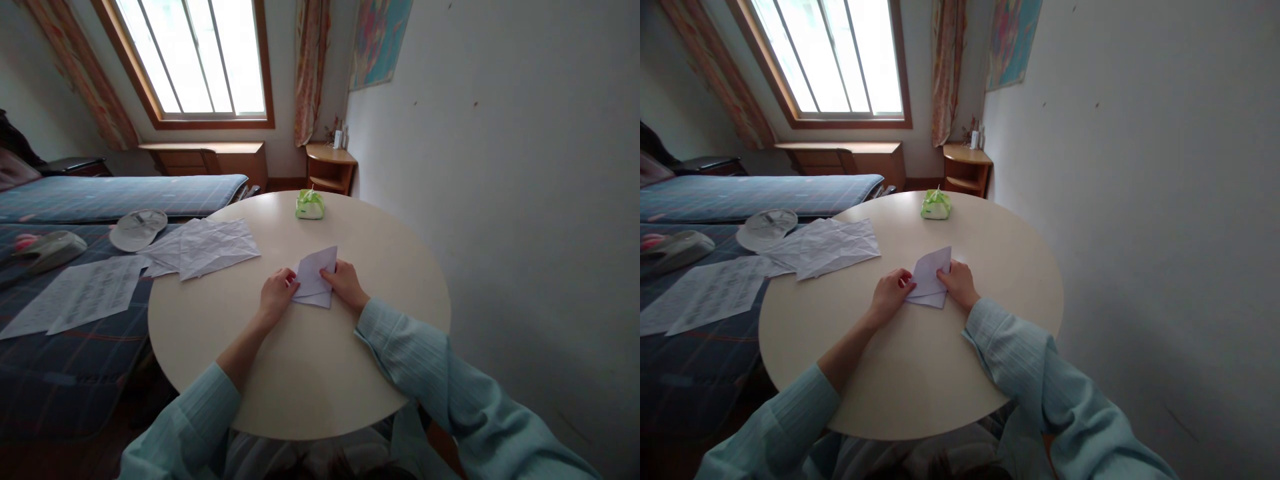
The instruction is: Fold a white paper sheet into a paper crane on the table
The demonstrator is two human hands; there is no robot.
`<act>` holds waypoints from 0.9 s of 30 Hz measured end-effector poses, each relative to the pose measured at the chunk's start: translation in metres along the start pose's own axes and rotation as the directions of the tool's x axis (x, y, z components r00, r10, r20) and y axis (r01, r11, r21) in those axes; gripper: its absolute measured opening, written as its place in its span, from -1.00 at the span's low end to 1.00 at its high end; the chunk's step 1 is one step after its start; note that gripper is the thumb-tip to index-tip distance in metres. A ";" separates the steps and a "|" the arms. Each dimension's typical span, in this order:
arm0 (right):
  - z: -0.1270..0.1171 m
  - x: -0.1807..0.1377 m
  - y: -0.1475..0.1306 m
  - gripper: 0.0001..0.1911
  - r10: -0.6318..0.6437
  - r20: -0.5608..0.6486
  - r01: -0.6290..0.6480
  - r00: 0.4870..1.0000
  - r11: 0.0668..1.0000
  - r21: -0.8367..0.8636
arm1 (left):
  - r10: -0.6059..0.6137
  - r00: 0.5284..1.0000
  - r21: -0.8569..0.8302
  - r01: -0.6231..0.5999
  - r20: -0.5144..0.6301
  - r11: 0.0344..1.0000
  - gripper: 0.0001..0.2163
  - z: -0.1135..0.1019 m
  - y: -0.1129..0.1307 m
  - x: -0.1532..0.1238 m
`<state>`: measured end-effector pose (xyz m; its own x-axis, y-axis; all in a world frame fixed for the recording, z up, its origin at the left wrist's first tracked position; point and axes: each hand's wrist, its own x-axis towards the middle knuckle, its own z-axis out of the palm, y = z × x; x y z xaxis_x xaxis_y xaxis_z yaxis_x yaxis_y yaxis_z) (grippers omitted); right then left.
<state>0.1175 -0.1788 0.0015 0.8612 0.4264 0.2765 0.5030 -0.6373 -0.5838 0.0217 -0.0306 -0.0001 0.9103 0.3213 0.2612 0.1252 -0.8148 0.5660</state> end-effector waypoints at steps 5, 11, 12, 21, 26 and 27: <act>0.000 0.000 -0.001 -0.82 0.029 0.016 -0.029 0.999 1.000 0.001 | 0.094 0.995 -0.009 -0.093 0.038 0.996 -0.91 -0.002 0.000 0.001; 0.002 -0.002 0.001 -0.59 0.024 -0.088 -0.025 0.996 1.000 -0.013 | 0.155 0.985 0.001 -0.156 0.078 0.988 -0.85 -0.003 0.002 0.000; 0.001 -0.003 0.000 -0.48 -0.016 -0.139 0.010 0.990 0.999 -0.046 | 0.177 0.980 0.009 -0.178 0.087 0.984 -0.84 -0.003 0.003 -0.001; -0.012 -0.014 -0.017 -0.65 -0.565 -0.065 0.507 0.823 0.780 -0.367 | 0.347 0.929 -0.009 -0.348 0.129 0.937 -0.82 0.007 0.010 -0.004; -0.002 -0.010 -0.009 -0.84 -0.657 0.100 0.651 0.747 0.694 -0.306 | 0.326 0.933 -0.076 -0.318 0.150 0.945 -0.82 0.003 0.005 -0.001; -0.001 -0.009 -0.008 -0.84 -0.661 0.122 0.663 0.741 0.689 -0.293 | 0.317 0.934 -0.092 -0.306 0.164 0.948 -0.82 0.002 0.004 0.000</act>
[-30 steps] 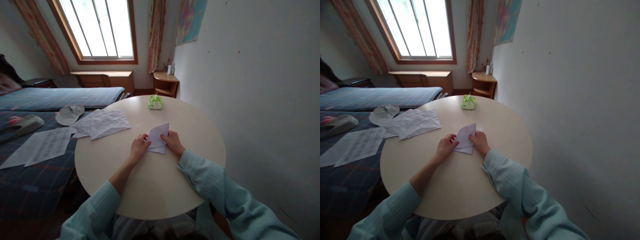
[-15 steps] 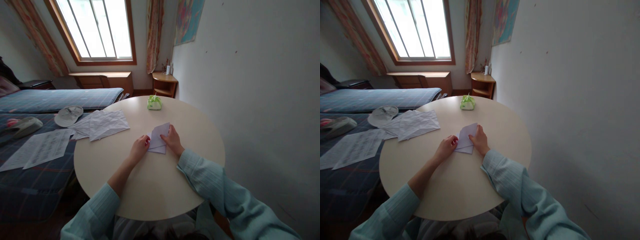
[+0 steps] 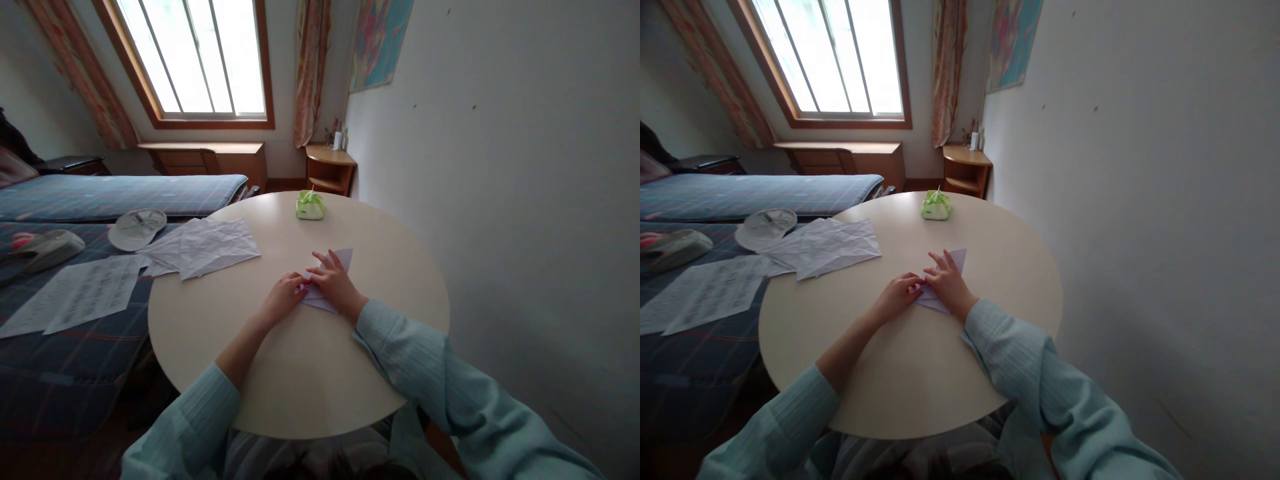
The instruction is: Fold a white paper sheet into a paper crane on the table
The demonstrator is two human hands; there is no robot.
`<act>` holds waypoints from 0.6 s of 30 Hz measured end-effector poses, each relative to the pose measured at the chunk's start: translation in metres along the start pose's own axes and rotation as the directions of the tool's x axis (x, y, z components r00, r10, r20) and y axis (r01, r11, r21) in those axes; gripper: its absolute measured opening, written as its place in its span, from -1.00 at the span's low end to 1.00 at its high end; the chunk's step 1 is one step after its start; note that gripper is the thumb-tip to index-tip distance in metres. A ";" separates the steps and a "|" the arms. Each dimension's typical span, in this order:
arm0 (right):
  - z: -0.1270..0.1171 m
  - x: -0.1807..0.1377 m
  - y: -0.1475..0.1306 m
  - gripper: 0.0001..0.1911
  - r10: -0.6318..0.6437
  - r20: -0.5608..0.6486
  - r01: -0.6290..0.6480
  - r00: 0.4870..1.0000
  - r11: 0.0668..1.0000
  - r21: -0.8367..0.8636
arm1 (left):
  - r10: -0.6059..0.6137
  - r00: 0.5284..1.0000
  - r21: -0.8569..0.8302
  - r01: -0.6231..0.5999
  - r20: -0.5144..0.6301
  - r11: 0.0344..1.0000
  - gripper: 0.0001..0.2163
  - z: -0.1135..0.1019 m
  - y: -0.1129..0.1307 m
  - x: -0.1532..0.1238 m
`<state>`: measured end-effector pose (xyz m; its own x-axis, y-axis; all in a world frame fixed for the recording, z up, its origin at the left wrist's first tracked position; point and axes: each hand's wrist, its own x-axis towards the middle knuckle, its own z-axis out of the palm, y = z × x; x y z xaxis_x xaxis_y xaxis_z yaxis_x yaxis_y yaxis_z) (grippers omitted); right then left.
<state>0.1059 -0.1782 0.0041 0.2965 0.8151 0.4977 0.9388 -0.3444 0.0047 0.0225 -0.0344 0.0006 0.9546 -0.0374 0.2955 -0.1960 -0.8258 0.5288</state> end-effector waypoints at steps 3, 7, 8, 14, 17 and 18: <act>0.001 0.000 0.002 -0.86 -0.001 0.034 0.000 0.999 1.000 0.031 | -0.032 0.998 -0.040 0.034 0.054 0.999 -0.83 -0.006 -0.003 -0.001; 0.000 0.000 0.001 -0.88 -0.034 0.060 0.027 0.998 0.994 0.107 | -0.058 0.997 0.018 0.057 0.053 0.998 -0.91 -0.013 -0.003 -0.004; 0.000 0.001 0.001 -0.88 -0.047 0.064 0.039 0.997 0.992 0.122 | -0.058 0.997 0.041 0.056 0.048 0.998 -0.92 -0.014 -0.002 -0.005; 0.002 0.000 0.000 -0.89 -0.100 0.044 0.096 0.994 0.991 0.089 | -0.047 0.991 0.041 0.042 0.126 0.998 -0.87 -0.020 0.003 -0.007; 0.002 -0.001 0.000 -0.92 -0.130 0.025 0.128 0.991 0.989 0.073 | -0.052 0.989 0.067 0.043 0.136 0.997 -0.89 -0.022 0.005 -0.010; 0.002 -0.001 0.000 -0.93 -0.137 0.024 0.135 0.990 0.988 0.077 | -0.055 0.990 0.083 0.044 0.127 0.996 -0.90 -0.023 0.005 -0.010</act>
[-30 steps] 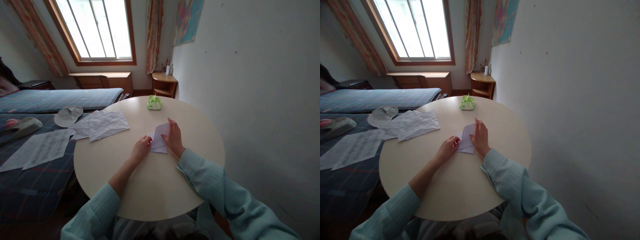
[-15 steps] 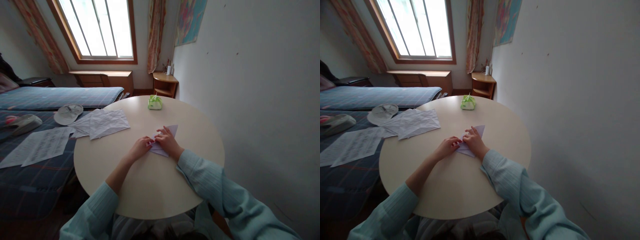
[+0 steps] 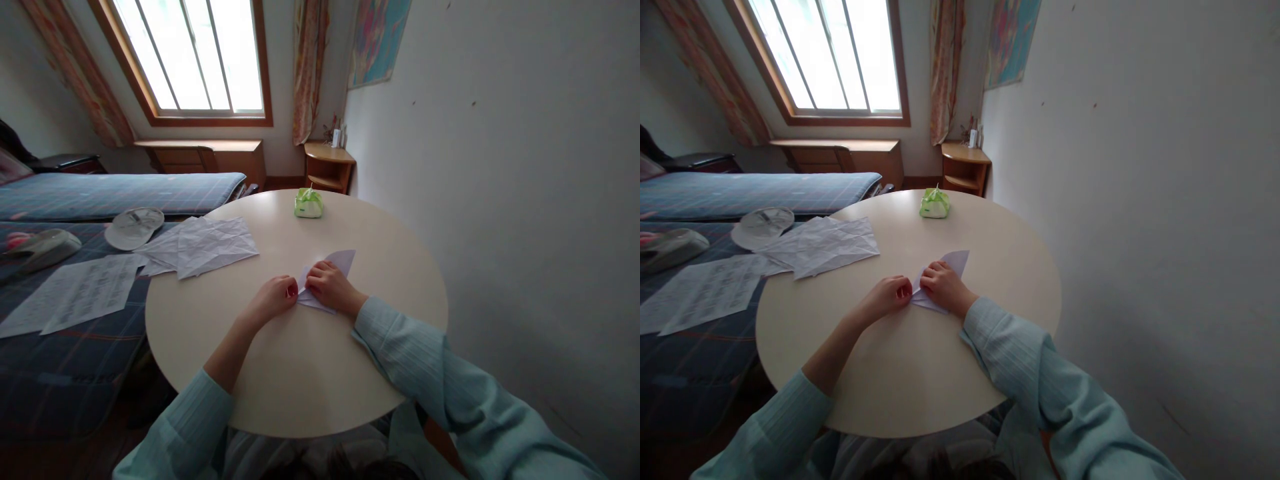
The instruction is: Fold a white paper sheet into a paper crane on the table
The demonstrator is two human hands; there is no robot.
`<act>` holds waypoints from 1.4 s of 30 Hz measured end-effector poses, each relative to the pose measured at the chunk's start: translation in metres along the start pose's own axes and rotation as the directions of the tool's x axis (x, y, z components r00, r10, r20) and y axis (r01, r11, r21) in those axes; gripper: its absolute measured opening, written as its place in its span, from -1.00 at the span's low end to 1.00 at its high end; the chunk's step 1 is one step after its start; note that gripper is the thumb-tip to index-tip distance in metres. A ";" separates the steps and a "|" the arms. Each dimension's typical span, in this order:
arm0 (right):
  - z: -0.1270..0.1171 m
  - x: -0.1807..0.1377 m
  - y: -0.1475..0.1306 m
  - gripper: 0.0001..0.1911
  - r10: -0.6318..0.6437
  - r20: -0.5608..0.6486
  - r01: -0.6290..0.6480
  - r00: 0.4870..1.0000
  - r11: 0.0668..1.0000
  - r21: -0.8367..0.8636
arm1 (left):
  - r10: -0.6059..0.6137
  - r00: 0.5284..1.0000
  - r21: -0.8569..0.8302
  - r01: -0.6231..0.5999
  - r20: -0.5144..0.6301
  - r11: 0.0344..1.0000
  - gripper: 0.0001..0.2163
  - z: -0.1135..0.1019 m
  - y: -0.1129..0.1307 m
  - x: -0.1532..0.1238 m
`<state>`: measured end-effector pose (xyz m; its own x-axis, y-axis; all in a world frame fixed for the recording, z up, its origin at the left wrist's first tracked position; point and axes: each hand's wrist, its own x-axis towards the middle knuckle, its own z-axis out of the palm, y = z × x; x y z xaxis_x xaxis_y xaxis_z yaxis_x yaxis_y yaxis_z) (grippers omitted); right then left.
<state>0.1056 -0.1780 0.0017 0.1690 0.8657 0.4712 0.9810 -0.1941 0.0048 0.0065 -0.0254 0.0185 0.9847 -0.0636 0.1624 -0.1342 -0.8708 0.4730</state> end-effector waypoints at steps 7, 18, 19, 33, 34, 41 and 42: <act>-0.001 0.001 -0.001 -0.88 -0.040 0.026 0.039 0.999 0.998 0.040 | 0.014 0.998 -0.031 -0.012 0.065 0.999 -0.88 -0.003 -0.005 -0.004; 0.000 0.001 -0.001 -0.85 -0.042 0.038 0.040 0.998 0.997 0.064 | 0.061 0.980 -0.168 -0.028 0.192 0.985 -0.80 -0.012 -0.007 -0.005; 0.001 0.001 0.000 -0.86 -0.040 0.038 0.038 0.998 0.997 0.068 | 0.055 0.978 -0.175 -0.019 0.199 0.984 -0.80 -0.013 -0.007 -0.005; -0.003 0.002 -0.003 -0.86 -0.017 0.057 0.012 0.998 0.996 0.084 | -0.013 0.976 -0.119 0.040 0.219 0.992 -0.83 -0.012 -0.009 -0.003; -0.003 0.002 -0.002 -0.86 -0.019 0.057 0.015 0.998 0.996 0.082 | -0.021 0.980 -0.098 0.041 0.197 0.994 -0.81 -0.012 -0.008 -0.003; -0.002 0.002 -0.002 -0.87 -0.028 0.047 0.024 0.999 0.996 0.082 | 0.021 0.996 -0.093 -0.014 0.085 0.996 -0.83 -0.005 -0.010 -0.003; -0.003 0.002 -0.002 -0.87 -0.030 0.049 0.025 0.998 0.996 0.086 | 0.022 0.997 -0.088 -0.015 0.078 0.996 -0.82 -0.003 -0.011 -0.002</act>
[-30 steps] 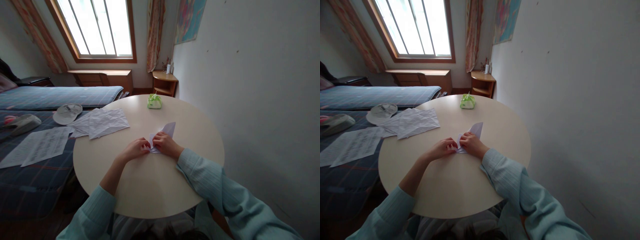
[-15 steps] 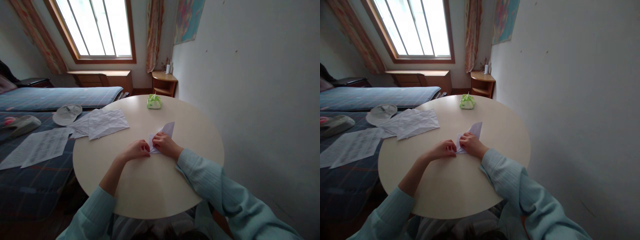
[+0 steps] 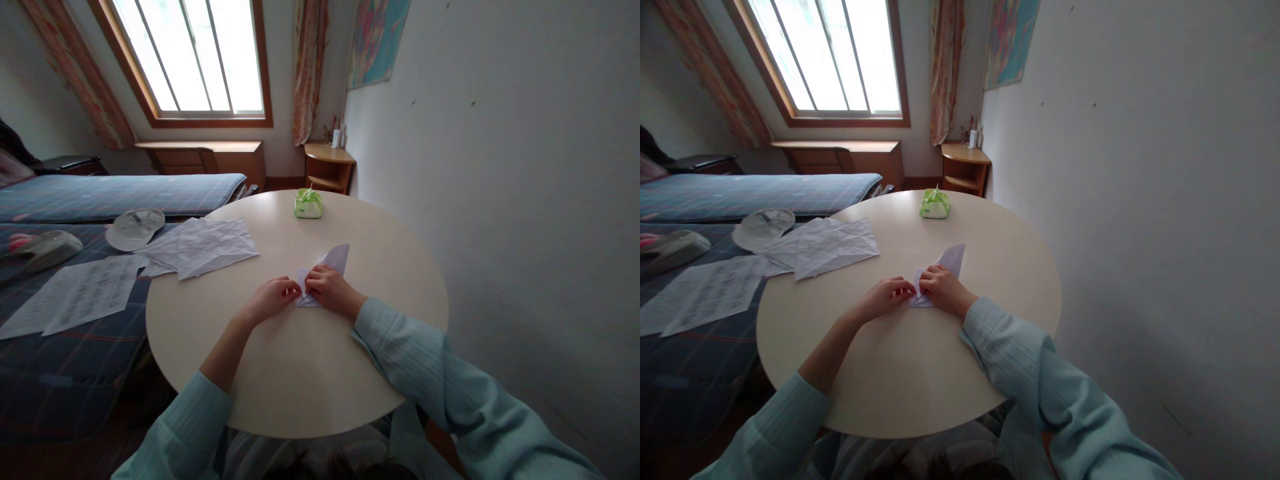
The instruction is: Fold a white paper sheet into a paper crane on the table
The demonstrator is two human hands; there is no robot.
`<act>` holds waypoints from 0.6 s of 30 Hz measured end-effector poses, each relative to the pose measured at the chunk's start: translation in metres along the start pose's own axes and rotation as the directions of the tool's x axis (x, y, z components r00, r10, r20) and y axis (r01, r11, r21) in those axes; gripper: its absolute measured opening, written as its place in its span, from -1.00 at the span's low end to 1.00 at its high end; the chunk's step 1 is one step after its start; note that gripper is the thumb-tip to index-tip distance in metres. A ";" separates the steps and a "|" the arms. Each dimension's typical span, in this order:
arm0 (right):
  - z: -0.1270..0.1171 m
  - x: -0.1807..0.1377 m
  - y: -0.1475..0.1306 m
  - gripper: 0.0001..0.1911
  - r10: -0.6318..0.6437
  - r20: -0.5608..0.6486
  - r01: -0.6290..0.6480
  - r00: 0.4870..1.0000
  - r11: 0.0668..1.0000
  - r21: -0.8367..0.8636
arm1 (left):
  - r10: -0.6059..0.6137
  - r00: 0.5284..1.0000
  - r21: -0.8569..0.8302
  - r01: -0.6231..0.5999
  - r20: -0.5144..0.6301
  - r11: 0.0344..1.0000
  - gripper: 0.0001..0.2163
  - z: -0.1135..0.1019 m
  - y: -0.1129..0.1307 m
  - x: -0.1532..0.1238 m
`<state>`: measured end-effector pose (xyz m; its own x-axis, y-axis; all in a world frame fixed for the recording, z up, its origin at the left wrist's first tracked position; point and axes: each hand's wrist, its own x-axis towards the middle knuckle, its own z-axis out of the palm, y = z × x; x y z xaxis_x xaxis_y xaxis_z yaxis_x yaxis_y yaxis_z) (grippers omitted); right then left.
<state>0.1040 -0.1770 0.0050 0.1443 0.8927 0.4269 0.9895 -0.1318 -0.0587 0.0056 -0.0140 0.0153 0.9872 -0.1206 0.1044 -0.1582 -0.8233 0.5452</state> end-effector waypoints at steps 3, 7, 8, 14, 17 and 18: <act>-0.001 0.000 -0.001 -0.86 0.002 0.009 -0.002 1.000 1.000 0.007 | -0.002 1.000 0.009 0.002 -0.006 1.000 -0.84 0.004 -0.003 0.002; 0.000 0.000 0.000 -0.86 0.008 0.009 -0.008 1.000 1.000 0.008 | -0.004 1.000 -0.001 0.004 0.002 1.000 -0.85 0.003 -0.003 0.002; 0.001 0.000 0.000 -0.86 0.007 0.008 -0.007 1.000 1.000 0.008 | -0.005 1.000 -0.004 0.005 0.004 1.000 -0.85 0.003 -0.002 0.002; 0.002 0.000 0.001 -0.87 -0.005 -0.006 0.005 1.000 1.000 -0.003 | -0.016 1.000 -0.016 0.017 0.026 1.000 -0.83 -0.001 0.004 0.000; 0.000 0.000 0.002 -0.87 -0.015 -0.019 0.015 1.000 1.000 -0.017 | -0.030 0.999 0.001 0.030 0.038 1.000 -0.82 -0.001 0.003 0.000; -0.001 0.000 0.002 -0.87 -0.016 -0.022 0.016 1.000 1.000 -0.020 | -0.036 0.999 0.005 0.036 0.038 0.999 -0.82 0.000 0.002 0.000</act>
<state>0.1063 -0.1779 0.0057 0.1279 0.8850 0.4476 0.9914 -0.1260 -0.0341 0.0055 -0.0157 0.0168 0.9923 -0.1123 0.0528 -0.1229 -0.8295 0.5448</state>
